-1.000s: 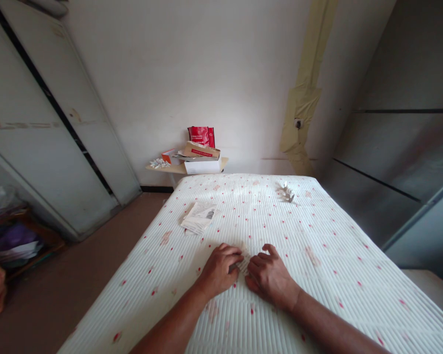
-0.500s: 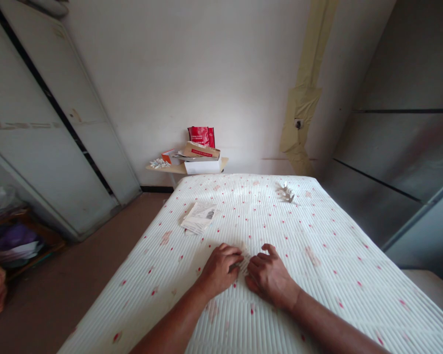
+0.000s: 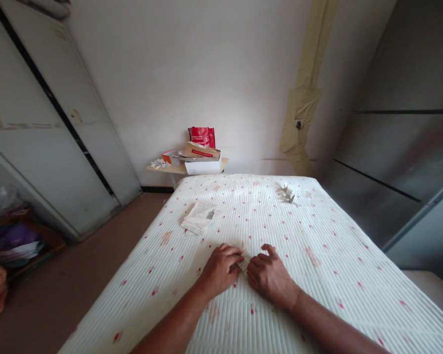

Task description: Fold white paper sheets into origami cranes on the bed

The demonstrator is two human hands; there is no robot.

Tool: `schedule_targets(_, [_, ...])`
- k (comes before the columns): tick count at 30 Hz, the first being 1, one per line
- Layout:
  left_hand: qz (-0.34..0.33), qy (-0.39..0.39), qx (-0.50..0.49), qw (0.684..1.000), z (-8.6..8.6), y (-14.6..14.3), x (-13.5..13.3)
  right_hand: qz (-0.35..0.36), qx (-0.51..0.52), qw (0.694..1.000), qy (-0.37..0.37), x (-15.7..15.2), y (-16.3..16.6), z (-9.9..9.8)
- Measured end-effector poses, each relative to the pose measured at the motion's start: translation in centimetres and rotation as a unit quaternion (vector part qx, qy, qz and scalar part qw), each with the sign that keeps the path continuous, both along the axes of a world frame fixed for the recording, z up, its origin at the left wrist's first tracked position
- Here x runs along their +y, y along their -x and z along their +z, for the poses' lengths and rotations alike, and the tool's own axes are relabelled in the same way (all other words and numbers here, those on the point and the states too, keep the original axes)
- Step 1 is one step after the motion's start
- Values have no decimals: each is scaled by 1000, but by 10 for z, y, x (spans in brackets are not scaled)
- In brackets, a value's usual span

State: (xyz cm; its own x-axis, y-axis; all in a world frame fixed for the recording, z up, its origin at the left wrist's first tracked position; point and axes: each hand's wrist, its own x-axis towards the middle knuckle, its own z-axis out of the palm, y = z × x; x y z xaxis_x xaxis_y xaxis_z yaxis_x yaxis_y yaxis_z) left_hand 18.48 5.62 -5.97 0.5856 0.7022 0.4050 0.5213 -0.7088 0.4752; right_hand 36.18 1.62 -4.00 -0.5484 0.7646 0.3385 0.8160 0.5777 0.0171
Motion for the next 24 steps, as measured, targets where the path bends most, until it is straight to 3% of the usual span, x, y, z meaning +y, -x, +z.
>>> schedule_targets(24, [4,-22,5,1000,-1,-1,1,-14,32,999,31,-4,1,4])
